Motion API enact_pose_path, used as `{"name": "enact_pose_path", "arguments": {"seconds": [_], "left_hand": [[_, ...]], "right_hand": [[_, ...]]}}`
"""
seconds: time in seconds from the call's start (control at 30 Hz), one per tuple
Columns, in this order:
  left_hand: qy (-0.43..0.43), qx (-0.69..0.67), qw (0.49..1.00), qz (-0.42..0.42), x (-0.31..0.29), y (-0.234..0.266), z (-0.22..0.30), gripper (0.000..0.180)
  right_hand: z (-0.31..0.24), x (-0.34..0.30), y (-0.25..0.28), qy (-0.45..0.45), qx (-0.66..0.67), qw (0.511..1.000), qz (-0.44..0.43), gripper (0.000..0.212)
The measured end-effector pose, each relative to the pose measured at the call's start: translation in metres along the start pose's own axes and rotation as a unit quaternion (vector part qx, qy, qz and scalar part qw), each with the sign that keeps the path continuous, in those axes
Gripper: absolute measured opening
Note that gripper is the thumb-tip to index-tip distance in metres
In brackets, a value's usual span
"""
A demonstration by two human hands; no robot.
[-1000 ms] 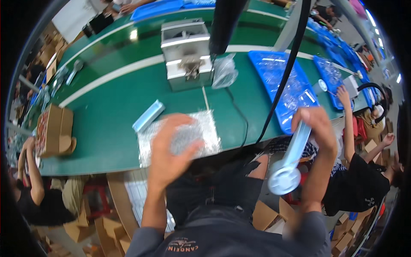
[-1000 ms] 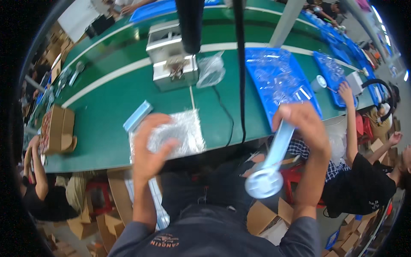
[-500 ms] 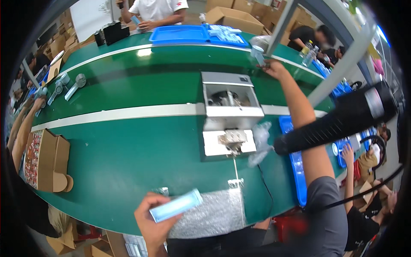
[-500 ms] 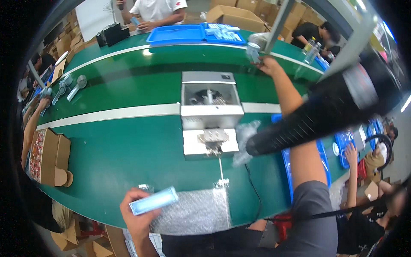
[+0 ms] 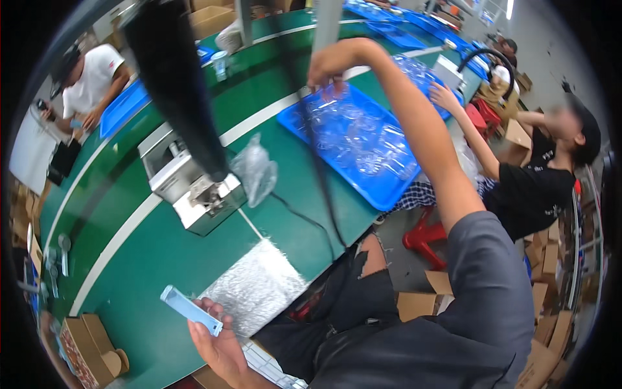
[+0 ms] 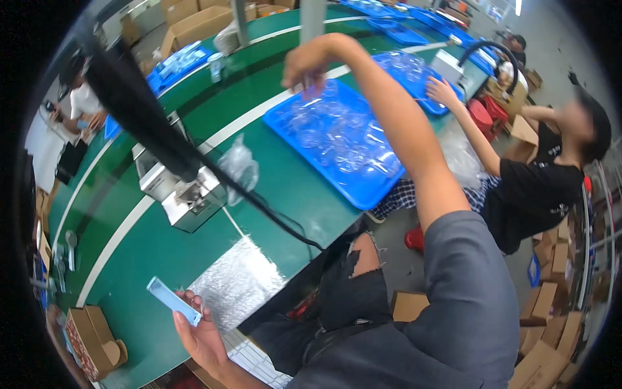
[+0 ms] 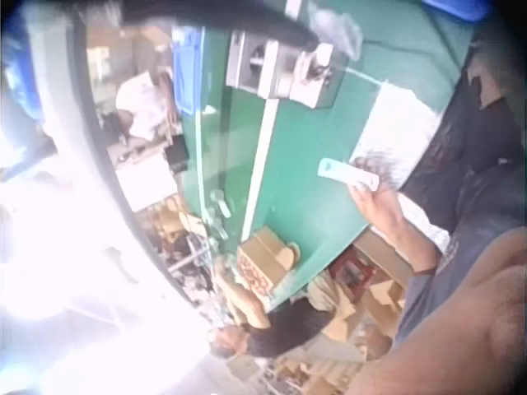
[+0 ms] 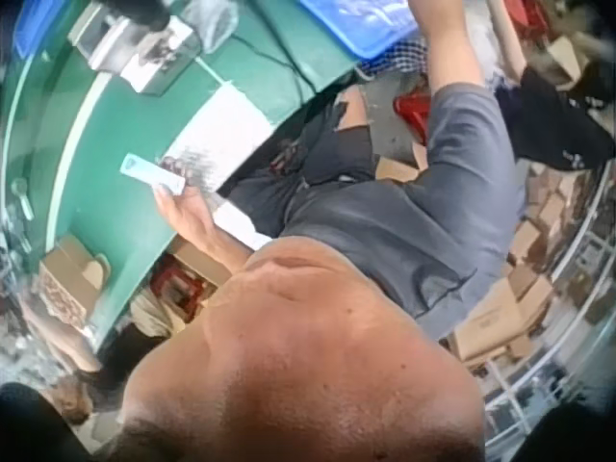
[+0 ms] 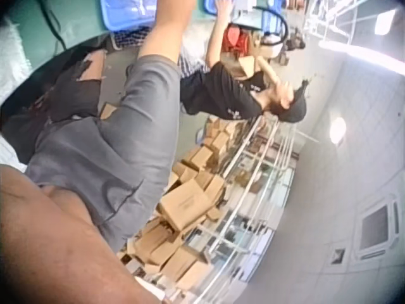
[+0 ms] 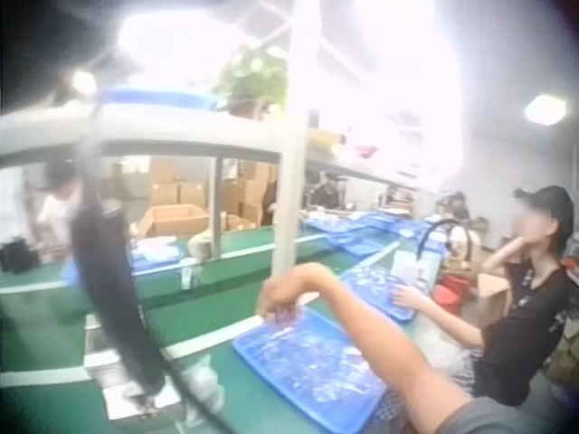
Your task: Packaging electronic power adapters into small boxes on a factory assembly line.
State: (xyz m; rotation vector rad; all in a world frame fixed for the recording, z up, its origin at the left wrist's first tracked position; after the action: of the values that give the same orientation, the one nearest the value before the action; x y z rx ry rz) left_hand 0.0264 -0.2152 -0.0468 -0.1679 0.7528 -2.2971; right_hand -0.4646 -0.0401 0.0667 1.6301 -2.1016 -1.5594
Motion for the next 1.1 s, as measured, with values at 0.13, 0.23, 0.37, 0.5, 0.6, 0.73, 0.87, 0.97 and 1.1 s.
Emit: {"name": "enact_pose_path", "arguments": {"seconds": [0.13, 0.23, 0.37, 0.5, 0.6, 0.73, 0.87, 0.97, 1.1], "left_hand": [[-0.062, 0.109, 0.992, -0.001, -0.012, -0.032, -0.001, 0.058], [-0.060, 0.155, 0.985, -0.035, -0.023, -0.042, -0.004, 0.058], [-0.048, 0.150, 0.986, -0.060, -0.041, -0.064, -0.012, 0.054], [-0.040, 0.127, 0.988, -0.074, -0.047, -0.075, -0.027, 0.054], [-0.029, 0.136, 0.986, -0.092, -0.048, -0.086, -0.032, 0.052], [-0.037, 0.124, 0.987, -0.099, -0.047, -0.087, -0.031, 0.055], [-0.028, 0.008, 0.995, -0.098, -0.037, -0.094, -0.023, 0.056], [-0.010, -0.052, 0.994, -0.096, -0.017, -0.095, -0.025, 0.052], [-0.033, -0.050, 0.995, -0.077, -0.006, -0.104, -0.016, 0.048]], "right_hand": [[0.191, -0.183, 0.028, -0.348, 0.024, 0.896, 0.276, 0.047], [0.247, -0.215, -0.008, -0.452, 0.100, 0.821, 0.334, 0.057], [0.299, -0.203, -0.038, -0.425, 0.028, 0.772, 0.472, 0.074], [0.345, -0.180, -0.058, -0.296, 0.187, 0.697, 0.627, 0.045], [0.366, -0.169, -0.067, -0.156, 0.336, 0.604, 0.705, 0.030], [0.316, -0.143, -0.068, 0.018, 0.473, 0.576, 0.666, 0.017], [0.255, -0.181, -0.061, 0.164, 0.360, 0.586, 0.707, 0.027], [0.184, -0.245, -0.068, 0.254, 0.240, 0.557, 0.753, 0.025], [0.025, -0.287, -0.132, 0.340, 0.264, 0.614, 0.662, 0.019]]}}
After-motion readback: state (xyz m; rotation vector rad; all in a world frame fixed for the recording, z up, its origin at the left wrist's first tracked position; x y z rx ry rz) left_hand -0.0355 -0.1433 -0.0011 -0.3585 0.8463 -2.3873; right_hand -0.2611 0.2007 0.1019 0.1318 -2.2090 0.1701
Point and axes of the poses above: each hand's wrist, its own x-axis towards the middle knuckle, its own y-axis out of the back of the hand, z = x × y, the point moved 8 cm from there along x, towards the middle knuckle
